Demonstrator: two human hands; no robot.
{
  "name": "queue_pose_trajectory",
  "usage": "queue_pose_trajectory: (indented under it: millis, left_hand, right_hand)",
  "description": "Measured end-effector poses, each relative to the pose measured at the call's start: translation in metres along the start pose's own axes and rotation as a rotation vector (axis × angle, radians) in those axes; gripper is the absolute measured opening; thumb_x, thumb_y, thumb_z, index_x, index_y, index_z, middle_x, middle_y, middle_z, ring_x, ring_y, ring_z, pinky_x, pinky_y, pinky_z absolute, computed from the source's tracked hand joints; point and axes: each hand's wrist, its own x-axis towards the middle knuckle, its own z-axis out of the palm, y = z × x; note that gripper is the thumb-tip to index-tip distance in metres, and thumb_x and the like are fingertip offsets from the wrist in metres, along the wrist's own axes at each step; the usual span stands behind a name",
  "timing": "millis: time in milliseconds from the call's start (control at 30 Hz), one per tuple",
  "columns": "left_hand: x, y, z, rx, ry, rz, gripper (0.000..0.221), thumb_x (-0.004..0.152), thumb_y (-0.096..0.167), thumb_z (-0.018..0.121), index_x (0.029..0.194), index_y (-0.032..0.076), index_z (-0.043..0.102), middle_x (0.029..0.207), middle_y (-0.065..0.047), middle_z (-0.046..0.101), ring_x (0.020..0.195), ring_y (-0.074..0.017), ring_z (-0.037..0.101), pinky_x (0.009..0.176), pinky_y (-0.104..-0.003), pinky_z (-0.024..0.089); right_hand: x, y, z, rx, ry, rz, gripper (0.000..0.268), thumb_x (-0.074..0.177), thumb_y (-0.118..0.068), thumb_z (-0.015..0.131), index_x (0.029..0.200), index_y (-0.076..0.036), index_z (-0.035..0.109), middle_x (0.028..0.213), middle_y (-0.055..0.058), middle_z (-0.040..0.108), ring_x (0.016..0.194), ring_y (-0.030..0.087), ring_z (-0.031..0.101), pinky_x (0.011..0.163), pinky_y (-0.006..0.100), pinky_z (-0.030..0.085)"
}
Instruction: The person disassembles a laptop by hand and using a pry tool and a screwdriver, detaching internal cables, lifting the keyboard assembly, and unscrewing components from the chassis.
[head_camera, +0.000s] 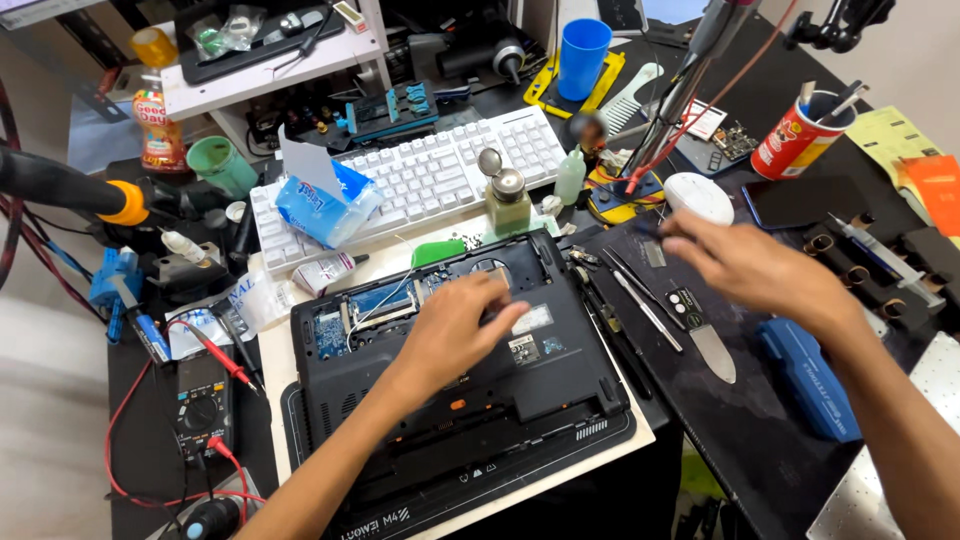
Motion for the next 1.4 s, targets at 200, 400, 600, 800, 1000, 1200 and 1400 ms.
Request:
queue_pose_trajectory:
  millis: [200,400,600,800,1000,1200,1400]
  left_hand:
    - [0.056,-0.03,0.021,-0.434,-0.008,-0.075,0.024,0.098,0.024,0.065,0.094,0.001,0.07,0.078,-0.005,0.072,0.071,-0.0126,0.065,0.067,-0.03,0.052]
    - [0.097,-0.06,0.047,-0.555,0.152,-0.164,0.015,0.097,0.013,0.062,0.098,-0.001,0.067,0.077,-0.006,0.07,0.071,-0.0149,0.068,0.069,-0.031,0.054]
    - [0.1,-0.058,0.065,-0.352,0.263,-0.072,0.019,0.091,-0.002,0.053,0.104,0.001,0.067,0.079,-0.015,0.068,0.074,-0.0265,0.07,0.071,-0.038,0.052]
    - [0.085,-0.044,0.065,-0.27,0.408,-0.037,0.015,0.094,0.002,0.058,0.107,0.001,0.064,0.094,-0.016,0.07,0.08,-0.0304,0.07,0.073,-0.042,0.053]
    - [0.094,-0.049,0.053,-0.042,0.557,-0.234,0.055,0.082,0.02,0.081,0.121,-0.003,0.05,0.108,-0.02,0.056,0.098,-0.0372,0.061,0.082,-0.046,0.049]
    - [0.104,-0.075,0.053,0.015,0.395,-0.219,0.064,0.075,0.017,0.084,0.128,-0.001,0.053,0.118,-0.02,0.054,0.11,-0.0419,0.059,0.09,-0.049,0.049]
    - [0.105,-0.065,0.052,-0.035,0.394,-0.288,0.064,0.077,0.012,0.079,0.132,-0.002,0.05,0.12,-0.022,0.051,0.112,-0.0432,0.059,0.091,-0.049,0.05]
  right_hand:
    - [0.017,-0.071,-0.04,0.278,0.156,-0.313,0.019,0.1,-0.017,0.061,0.114,-0.004,0.061,0.089,0.009,0.072,0.078,0.017,0.071,0.068,0.033,0.057]
    - [0.046,-0.105,-0.024,0.566,0.335,-0.511,0.02,0.108,-0.001,0.056,0.122,0.001,0.042,0.112,0.008,0.067,0.104,0.016,0.073,0.084,0.029,0.061]
    - [0.073,-0.098,0.004,0.691,0.37,-0.521,0.029,0.108,0.004,0.052,0.132,-0.001,0.037,0.116,0.011,0.064,0.107,0.019,0.073,0.089,0.031,0.063]
    - [0.083,-0.084,0.013,0.713,0.355,-0.53,0.028,0.109,0.003,0.053,0.131,-0.002,0.037,0.117,0.011,0.064,0.11,0.019,0.073,0.091,0.032,0.063]
    - [0.081,-0.087,0.013,0.676,0.355,-0.539,0.027,0.109,0.001,0.056,0.13,-0.002,0.038,0.115,0.011,0.065,0.108,0.02,0.074,0.088,0.032,0.064]
    - [0.082,-0.087,0.016,0.63,0.41,-0.536,0.027,0.109,0.0,0.058,0.13,0.0,0.04,0.113,0.012,0.066,0.103,0.02,0.075,0.087,0.031,0.063]
    - [0.089,-0.095,0.024,0.517,0.578,-0.47,0.041,0.102,-0.004,0.073,0.124,0.0,0.039,0.095,0.014,0.065,0.087,0.018,0.073,0.073,0.03,0.059]
